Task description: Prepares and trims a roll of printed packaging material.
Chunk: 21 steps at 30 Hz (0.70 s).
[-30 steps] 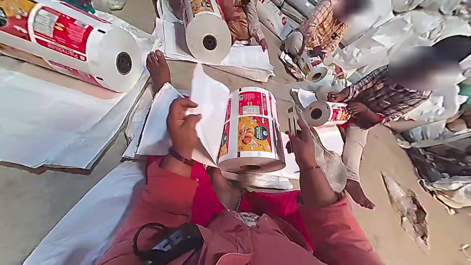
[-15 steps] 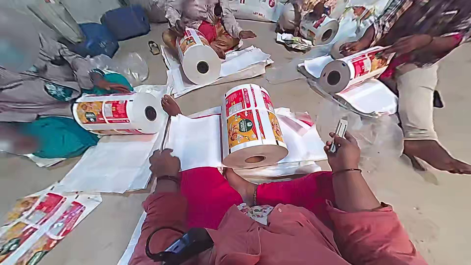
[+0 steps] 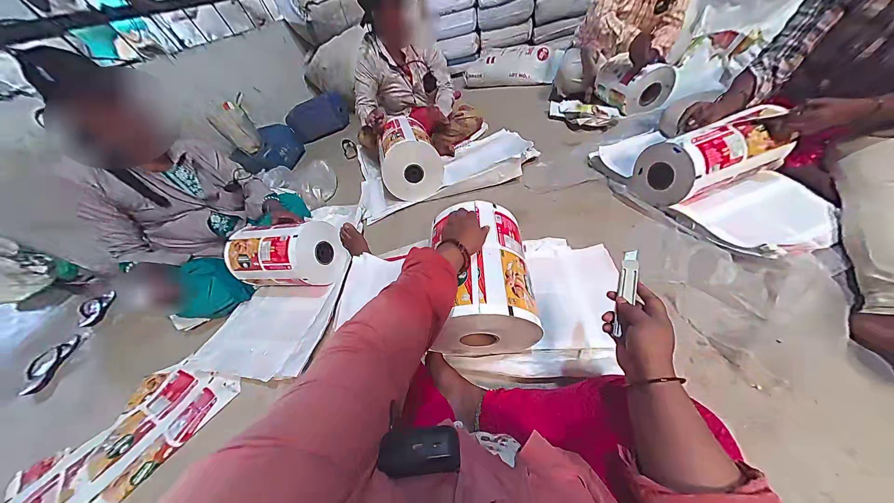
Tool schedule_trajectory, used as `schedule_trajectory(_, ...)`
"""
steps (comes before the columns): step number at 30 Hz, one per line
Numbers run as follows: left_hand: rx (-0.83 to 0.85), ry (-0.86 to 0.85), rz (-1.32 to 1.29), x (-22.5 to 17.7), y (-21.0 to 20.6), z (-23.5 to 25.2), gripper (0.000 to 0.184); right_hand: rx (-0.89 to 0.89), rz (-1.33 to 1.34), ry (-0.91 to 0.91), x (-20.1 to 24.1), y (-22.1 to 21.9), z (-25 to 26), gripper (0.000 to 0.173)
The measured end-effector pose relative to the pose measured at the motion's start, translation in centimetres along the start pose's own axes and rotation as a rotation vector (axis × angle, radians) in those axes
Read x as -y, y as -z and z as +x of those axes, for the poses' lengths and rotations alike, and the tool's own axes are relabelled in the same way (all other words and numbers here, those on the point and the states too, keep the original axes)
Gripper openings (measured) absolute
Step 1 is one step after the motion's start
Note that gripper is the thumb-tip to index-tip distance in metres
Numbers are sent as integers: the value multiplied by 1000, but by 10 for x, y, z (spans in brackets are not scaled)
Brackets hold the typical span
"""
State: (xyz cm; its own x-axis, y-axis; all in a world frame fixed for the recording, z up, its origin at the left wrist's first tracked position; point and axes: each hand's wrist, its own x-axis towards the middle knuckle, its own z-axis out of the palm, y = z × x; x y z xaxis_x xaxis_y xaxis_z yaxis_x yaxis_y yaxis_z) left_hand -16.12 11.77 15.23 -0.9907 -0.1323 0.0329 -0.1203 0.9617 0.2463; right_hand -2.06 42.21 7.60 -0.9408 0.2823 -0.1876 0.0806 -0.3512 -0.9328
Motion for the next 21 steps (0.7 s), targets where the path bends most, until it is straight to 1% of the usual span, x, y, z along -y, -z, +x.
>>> schedule_trajectory(3, -25, 111, 53, -32, 3, 8, 60, 4, 9, -10, -2, 3, 2, 51)
schedule_trajectory(5, 50, 166, -14, -53, 10, 5, 58, 21, -34, -4, -1, 8, -2, 55)
schedule_trajectory(7, 112, 209, -99, -51, 29, 1, 45, 93, -63, 4, -1, -1, -1, 58)
schedule_trajectory(9, 109, 236, -86, -51, 40, 3, 34, 164, -52, -14, -4, -3, 5, 57)
schedule_trajectory(10, 129, 250, -57, -58, 41, 5, 32, 177, -36, -24, -5, 1, 8, 56)
schedule_trajectory(12, 176, 264, -12, -69, 41, 7, 32, 162, -5, -32, -3, 7, 11, 54)
schedule_trajectory(15, 210, 265, 29, -67, 41, 15, 35, 163, 13, -45, -3, 5, 12, 54)
schedule_trajectory(17, 185, 261, 33, -69, 33, 17, 34, 172, 18, -51, -4, 7, 12, 53)
schedule_trajectory(19, 148, 252, 26, -75, 32, 9, 31, 178, 24, -45, -4, 8, 11, 53)
schedule_trajectory(21, 241, 275, -30, -89, 52, -11, 32, 184, 13, -36, -2, 8, 8, 52)
